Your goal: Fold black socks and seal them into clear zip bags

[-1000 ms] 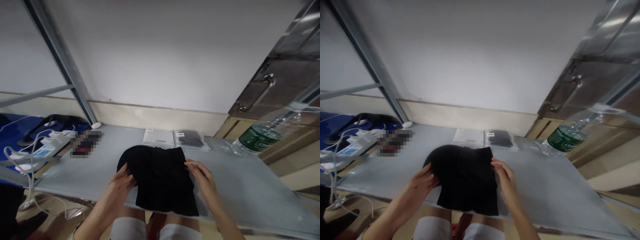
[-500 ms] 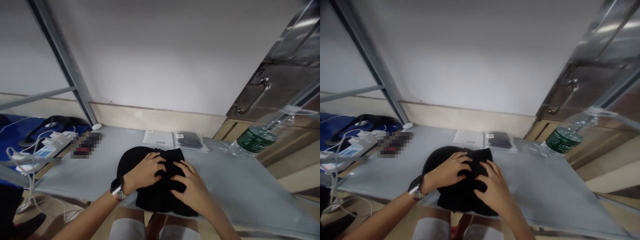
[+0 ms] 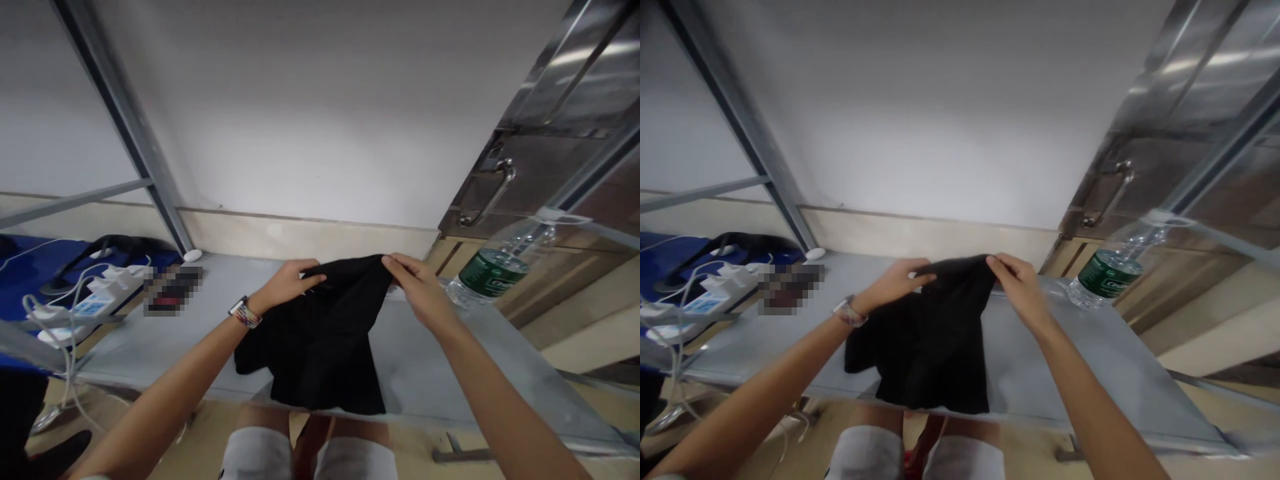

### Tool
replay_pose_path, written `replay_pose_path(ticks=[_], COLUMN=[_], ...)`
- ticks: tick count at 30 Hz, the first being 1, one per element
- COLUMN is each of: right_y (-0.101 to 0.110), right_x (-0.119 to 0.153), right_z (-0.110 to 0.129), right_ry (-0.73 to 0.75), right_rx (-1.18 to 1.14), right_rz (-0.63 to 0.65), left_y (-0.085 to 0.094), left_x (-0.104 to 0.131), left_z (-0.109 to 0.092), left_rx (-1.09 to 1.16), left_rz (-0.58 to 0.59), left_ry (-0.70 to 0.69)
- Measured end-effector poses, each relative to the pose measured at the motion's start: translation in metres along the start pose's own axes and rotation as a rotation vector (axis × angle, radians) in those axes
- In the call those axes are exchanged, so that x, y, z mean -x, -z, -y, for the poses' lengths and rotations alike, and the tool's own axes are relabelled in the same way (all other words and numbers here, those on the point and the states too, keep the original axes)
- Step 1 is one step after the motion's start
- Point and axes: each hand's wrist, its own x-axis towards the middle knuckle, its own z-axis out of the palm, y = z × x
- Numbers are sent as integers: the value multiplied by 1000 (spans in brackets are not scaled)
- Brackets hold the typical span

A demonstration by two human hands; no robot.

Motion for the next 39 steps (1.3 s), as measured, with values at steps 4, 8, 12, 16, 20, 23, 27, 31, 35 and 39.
replay_pose_path(ticks=[4, 8, 12, 16, 20, 23, 27, 31, 35, 39], right_y=[15, 30, 39, 39, 35, 34, 38, 44, 45, 13], right_x=[-24, -35, -42, -42, -39, -36, -30, -27, -34, -59], right_z=[39, 68, 78, 73, 66, 68, 79, 94, 112, 109], right_ry=[-84, -99, -36, 57, 180, 270, 352, 338, 247, 109], right_rx=[-212, -275, -261, -202, -105, -35, 0, -56, -136, -93], right_rz=[-46, -67, -94, -135, -185, -214, -207, -198, -161, 123], left_y=[39, 68, 75, 72, 70, 73, 77, 65, 45, 33], left_x=[-18, -26, -30, -33, -33, -30, -20, -10, 1, 26], left_z=[-43, -88, -103, -96, -87, -85, -100, -132, -144, -120], left_rx=[132, 104, 34, 56, 217, 365, 438, 401, 598, 758], left_rz=[-134, -160, -190, -187, -137, -71, 9, 48, 90, 55], left_ry=[-22, -96, -163, -149, -107, -56, -34, -6, 42, 187])
